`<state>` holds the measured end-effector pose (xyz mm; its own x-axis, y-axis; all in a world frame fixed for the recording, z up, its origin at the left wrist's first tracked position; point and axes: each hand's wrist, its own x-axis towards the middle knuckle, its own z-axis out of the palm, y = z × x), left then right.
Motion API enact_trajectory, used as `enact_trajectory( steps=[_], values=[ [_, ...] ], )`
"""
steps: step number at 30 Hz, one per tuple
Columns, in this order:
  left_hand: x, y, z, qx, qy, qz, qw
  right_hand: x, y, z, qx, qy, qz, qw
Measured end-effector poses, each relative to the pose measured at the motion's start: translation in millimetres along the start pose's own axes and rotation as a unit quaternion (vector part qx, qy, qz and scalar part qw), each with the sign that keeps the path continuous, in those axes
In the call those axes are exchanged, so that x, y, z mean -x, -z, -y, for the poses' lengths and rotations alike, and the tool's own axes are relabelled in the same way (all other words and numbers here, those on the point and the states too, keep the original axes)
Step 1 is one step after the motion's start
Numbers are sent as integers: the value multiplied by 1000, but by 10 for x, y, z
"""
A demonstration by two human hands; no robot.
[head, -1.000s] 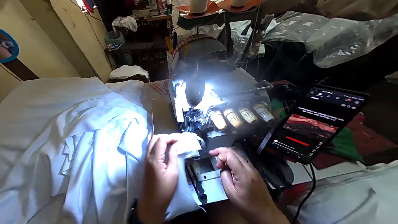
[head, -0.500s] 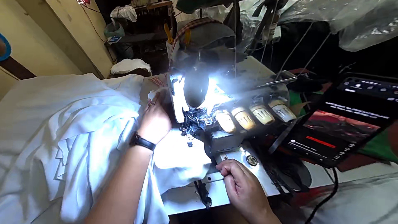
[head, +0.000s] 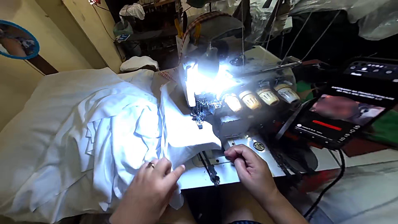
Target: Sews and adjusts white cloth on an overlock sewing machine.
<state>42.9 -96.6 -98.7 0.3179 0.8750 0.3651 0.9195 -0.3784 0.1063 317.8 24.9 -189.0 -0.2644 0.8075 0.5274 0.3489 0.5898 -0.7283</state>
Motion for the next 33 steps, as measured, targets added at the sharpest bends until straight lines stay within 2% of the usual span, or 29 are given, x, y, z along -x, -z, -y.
enact_trajectory(
  steps=[3, 5, 7, 11, 14, 18, 22, 24, 26, 28, 30, 32, 33],
  values=[
    [137, -153, -60, -37, 3, 28, 999, 110, -80, 313, -89, 39, 12, 995],
    [57, -116, -102, 38, 31, 23, 999, 278, -213, 600, -122, 66, 49, 989],
    [-89, -53, -185, 112, 50, 19, 992, 503, -362, 865, -183, 6, 84, 979],
    [-270, -63, -307, 122, 61, 5, 991, 604, -416, 1116, -309, -208, 71, 925],
    [-175, -85, -368, 158, 68, -80, 982, 456, -178, 1140, -404, -303, 69, 860],
    [85, -175, -538, 211, 51, -176, 960, 323, 68, 1120, -528, -402, 68, 745],
    [180, -480, -764, 120, -32, -242, 962, 270, 115, 1182, -614, -477, 97, 622],
    [137, -547, -785, 119, -39, -260, 957, 289, 99, 1190, -645, -492, 94, 577],
    [61, -499, -760, 198, -34, -252, 947, 299, 117, 1152, -655, -491, 82, 569],
    [-29, -375, -742, 315, -19, -207, 926, 306, 170, 1105, -629, -490, 92, 596],
    [-126, -251, -715, 391, -10, -157, 907, 332, 229, 1059, -596, -470, 141, 636],
    [-189, -165, -725, 397, 6, -153, 905, 362, 269, 1057, -604, -445, 162, 642],
    [-183, -143, -743, 348, 15, -174, 921, 365, 279, 1076, -617, -444, 153, 631]
  ],
)
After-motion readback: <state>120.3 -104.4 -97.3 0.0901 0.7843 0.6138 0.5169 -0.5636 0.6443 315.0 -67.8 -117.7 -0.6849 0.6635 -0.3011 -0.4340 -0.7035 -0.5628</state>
